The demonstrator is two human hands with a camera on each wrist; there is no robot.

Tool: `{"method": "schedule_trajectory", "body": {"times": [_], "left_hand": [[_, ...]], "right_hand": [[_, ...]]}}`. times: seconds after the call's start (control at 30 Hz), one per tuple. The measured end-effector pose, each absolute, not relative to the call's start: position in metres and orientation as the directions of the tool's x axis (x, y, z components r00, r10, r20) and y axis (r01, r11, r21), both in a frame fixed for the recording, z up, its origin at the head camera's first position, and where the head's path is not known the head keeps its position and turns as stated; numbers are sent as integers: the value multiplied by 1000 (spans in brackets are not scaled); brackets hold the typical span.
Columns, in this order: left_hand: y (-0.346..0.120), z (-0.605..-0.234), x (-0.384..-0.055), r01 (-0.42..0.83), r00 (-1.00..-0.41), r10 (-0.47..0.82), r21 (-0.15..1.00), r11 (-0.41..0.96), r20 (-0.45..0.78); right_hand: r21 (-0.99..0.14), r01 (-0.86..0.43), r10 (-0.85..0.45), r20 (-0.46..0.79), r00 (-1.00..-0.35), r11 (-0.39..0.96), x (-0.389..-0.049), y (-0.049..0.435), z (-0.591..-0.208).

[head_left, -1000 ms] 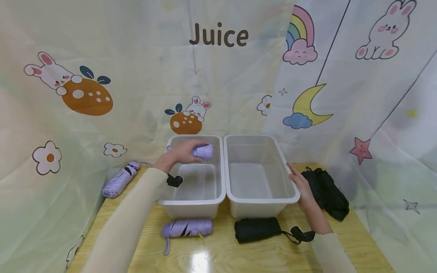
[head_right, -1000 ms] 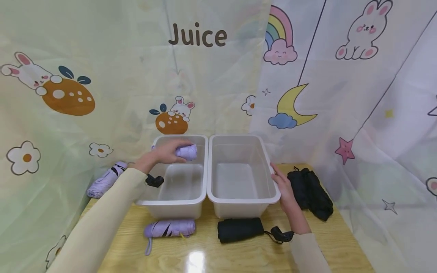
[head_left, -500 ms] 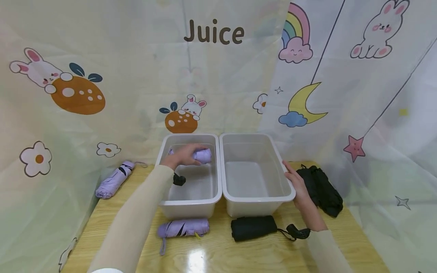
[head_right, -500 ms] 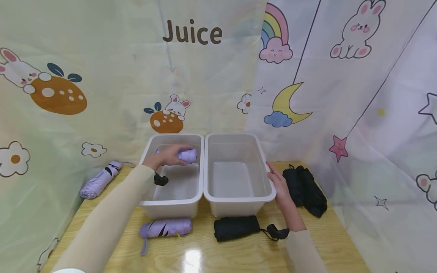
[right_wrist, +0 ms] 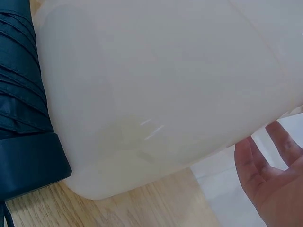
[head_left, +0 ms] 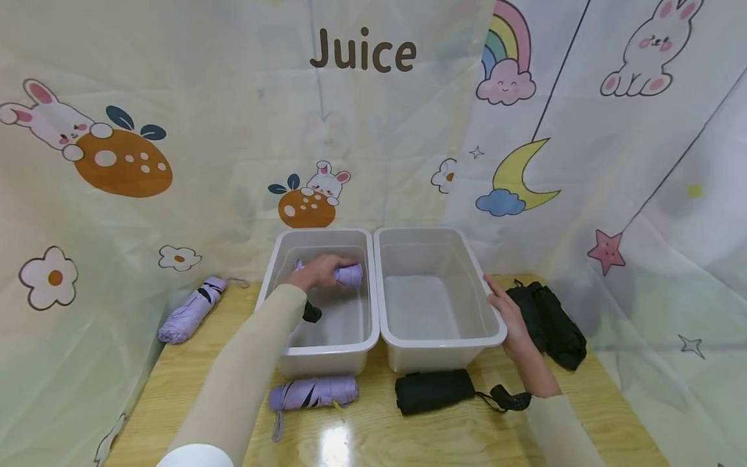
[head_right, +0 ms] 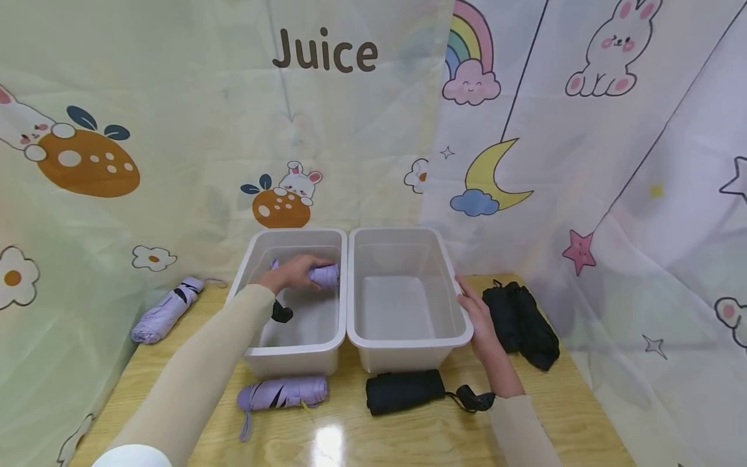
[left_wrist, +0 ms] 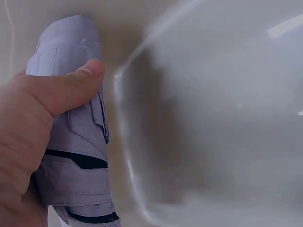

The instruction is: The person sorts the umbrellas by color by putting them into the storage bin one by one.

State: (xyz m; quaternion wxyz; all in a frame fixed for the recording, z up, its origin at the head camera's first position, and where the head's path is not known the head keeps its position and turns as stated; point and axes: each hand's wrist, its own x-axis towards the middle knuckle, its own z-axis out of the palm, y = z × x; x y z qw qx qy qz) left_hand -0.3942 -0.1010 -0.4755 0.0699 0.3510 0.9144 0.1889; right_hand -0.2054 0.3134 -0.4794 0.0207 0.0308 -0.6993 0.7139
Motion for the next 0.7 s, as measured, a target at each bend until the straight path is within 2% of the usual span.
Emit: {"method": "schedule_trajectory", "body": {"times": [0.37, 0.7], "left_hand": [[-108, -499, -398, 544, -805, 592, 342, 766, -47], [-100, -507, -396, 575, -784, 620, 339, 744, -32]], "right_hand": [[-997, -72, -10, 72, -997, 1, -203, 312, -483], [-991, -132, -14, 132, -991, -23, -205, 314, -487]]}}
